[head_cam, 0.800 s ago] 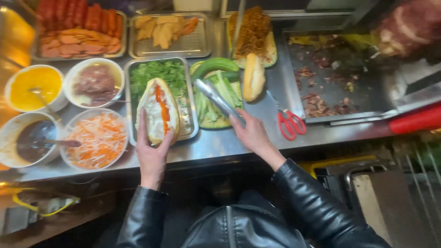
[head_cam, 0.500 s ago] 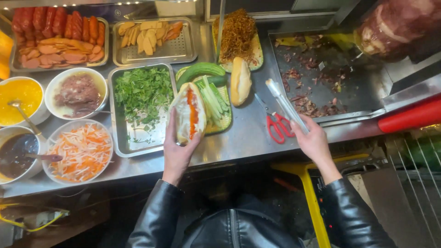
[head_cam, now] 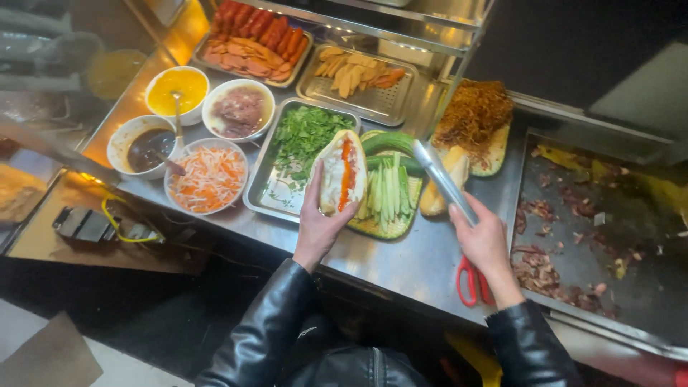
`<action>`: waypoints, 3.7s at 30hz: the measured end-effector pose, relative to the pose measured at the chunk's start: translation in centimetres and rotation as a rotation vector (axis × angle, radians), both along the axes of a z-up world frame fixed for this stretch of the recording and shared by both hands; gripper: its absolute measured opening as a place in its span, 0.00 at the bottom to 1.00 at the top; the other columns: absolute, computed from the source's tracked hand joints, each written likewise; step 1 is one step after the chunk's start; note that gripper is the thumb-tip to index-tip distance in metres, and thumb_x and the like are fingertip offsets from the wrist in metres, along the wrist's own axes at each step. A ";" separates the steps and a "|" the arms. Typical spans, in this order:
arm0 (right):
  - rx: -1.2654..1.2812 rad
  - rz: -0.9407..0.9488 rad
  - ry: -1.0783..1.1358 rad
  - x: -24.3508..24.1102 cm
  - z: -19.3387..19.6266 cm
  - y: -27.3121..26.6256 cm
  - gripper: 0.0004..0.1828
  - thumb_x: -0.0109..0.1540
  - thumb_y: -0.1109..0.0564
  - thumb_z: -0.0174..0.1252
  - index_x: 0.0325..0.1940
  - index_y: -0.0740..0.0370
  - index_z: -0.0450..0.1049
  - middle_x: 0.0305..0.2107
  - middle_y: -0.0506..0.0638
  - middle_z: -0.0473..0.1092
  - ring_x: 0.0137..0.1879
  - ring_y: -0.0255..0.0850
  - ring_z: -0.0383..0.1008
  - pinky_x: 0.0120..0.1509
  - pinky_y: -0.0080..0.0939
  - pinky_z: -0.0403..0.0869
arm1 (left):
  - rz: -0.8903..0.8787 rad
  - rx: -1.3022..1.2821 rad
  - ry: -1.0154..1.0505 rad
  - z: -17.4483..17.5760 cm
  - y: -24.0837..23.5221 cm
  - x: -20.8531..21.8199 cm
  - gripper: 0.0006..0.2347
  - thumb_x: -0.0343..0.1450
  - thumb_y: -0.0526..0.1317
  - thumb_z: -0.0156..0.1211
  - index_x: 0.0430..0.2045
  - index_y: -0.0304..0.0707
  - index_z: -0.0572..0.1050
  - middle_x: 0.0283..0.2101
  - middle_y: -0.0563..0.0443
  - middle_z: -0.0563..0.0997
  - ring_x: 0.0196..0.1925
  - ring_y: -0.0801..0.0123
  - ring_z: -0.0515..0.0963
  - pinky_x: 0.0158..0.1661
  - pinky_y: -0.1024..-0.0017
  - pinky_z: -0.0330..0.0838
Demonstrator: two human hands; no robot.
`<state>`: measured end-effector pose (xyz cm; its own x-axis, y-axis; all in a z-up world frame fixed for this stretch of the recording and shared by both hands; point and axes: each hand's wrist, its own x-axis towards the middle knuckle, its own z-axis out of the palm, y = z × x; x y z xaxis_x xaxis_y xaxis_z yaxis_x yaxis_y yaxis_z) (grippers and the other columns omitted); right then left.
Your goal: The person assembles a sandwich by adding various fillings like meat and vegetables, applying sauce, and then toasting it in a sandwich press.
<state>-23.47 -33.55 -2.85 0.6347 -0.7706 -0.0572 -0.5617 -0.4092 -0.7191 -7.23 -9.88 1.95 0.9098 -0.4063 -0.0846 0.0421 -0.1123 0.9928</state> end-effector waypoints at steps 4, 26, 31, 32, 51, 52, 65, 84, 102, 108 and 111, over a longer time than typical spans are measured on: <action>-0.064 0.113 0.052 9.5 -2.4 -1.0 0.25 0.61 0.40 0.64 0.62 0.43 0.78 0.49 0.54 0.78 0.59 0.57 0.75 0.63 0.55 0.74 | 0.084 0.030 -0.012 -1.0 2.0 2.2 0.45 0.58 0.41 0.75 0.72 0.55 0.55 0.72 0.30 0.58 0.74 0.39 0.56 0.70 0.50 0.54; 0.106 -0.056 0.052 22.2 2.1 4.9 0.21 0.66 0.46 0.60 0.62 0.50 0.75 0.33 0.55 0.77 0.36 0.44 0.71 0.43 0.42 0.70 | -0.063 -0.067 0.114 -7.3 -0.8 16.4 0.43 0.62 0.34 0.69 0.73 0.41 0.50 0.66 0.23 0.60 0.62 0.37 0.71 0.56 0.53 0.75; 0.335 0.057 -0.120 20.3 5.8 6.8 0.21 0.66 0.60 0.58 0.63 0.71 0.72 0.21 0.59 0.74 0.18 0.32 0.63 0.22 0.30 0.65 | 0.009 -0.049 0.042 -7.6 -2.9 16.3 0.45 0.60 0.35 0.70 0.74 0.40 0.48 0.66 0.21 0.59 0.65 0.33 0.68 0.58 0.48 0.71; 0.184 0.076 0.011 20.4 4.4 6.0 0.21 0.63 0.51 0.62 0.61 0.57 0.76 0.30 0.57 0.77 0.33 0.40 0.72 0.37 0.39 0.70 | 0.019 -0.056 0.036 -7.2 -3.3 16.2 0.47 0.59 0.36 0.71 0.74 0.39 0.47 0.65 0.21 0.60 0.65 0.31 0.66 0.59 0.45 0.69; -0.427 0.044 0.550 30.4 -4.8 -12.7 0.24 0.64 0.46 0.60 0.65 0.46 0.78 0.45 0.68 0.78 0.51 0.70 0.78 0.56 0.64 0.74 | -0.033 -0.036 0.224 -4.5 -1.5 17.3 0.48 0.60 0.36 0.74 0.74 0.46 0.45 0.66 0.26 0.60 0.69 0.33 0.64 0.61 0.45 0.67; -0.424 0.045 0.550 30.6 -4.2 -12.5 0.24 0.64 0.46 0.60 0.65 0.46 0.78 0.45 0.68 0.78 0.51 0.70 0.78 0.56 0.64 0.74 | -0.033 -0.033 0.225 -4.3 -1.4 17.2 0.48 0.60 0.36 0.74 0.74 0.46 0.45 0.66 0.26 0.60 0.69 0.33 0.64 0.61 0.45 0.67; -0.429 0.018 0.616 28.0 -0.8 -10.2 0.24 0.66 0.45 0.57 0.66 0.50 0.76 0.48 0.70 0.77 0.56 0.69 0.76 0.61 0.64 0.73 | -0.108 -0.085 0.256 -3.9 -2.2 17.7 0.46 0.61 0.32 0.71 0.74 0.44 0.46 0.65 0.22 0.60 0.66 0.33 0.66 0.58 0.44 0.71; -0.151 -0.036 0.251 22.8 3.5 -3.0 0.20 0.66 0.45 0.61 0.61 0.46 0.79 0.25 0.51 0.78 0.43 0.50 0.80 0.50 0.54 0.76 | -0.149 0.001 0.160 -6.0 -3.7 17.2 0.47 0.59 0.38 0.73 0.74 0.47 0.49 0.64 0.23 0.63 0.67 0.33 0.66 0.62 0.44 0.64; -0.239 0.035 0.381 28.4 -2.9 -3.2 0.26 0.64 0.39 0.63 0.66 0.44 0.76 0.46 0.60 0.78 0.57 0.62 0.76 0.61 0.65 0.72 | -0.077 -0.042 0.195 -6.4 -1.7 19.0 0.48 0.60 0.33 0.73 0.74 0.44 0.46 0.64 0.23 0.61 0.66 0.36 0.68 0.58 0.52 0.73; -0.227 -0.066 0.405 30.1 -4.8 -5.6 0.26 0.64 0.38 0.60 0.64 0.44 0.76 0.48 0.64 0.77 0.57 0.67 0.75 0.62 0.65 0.71 | -0.060 -0.026 0.195 -5.6 -0.6 18.4 0.48 0.59 0.39 0.74 0.74 0.47 0.47 0.66 0.26 0.61 0.69 0.36 0.64 0.63 0.47 0.65; -0.227 -0.085 0.378 31.1 -6.7 -6.8 0.27 0.62 0.37 0.60 0.64 0.44 0.77 0.46 0.63 0.78 0.55 0.65 0.76 0.60 0.63 0.72 | -0.049 0.004 0.199 -6.2 -0.8 18.4 0.48 0.58 0.41 0.75 0.74 0.49 0.48 0.66 0.28 0.61 0.70 0.37 0.64 0.64 0.49 0.65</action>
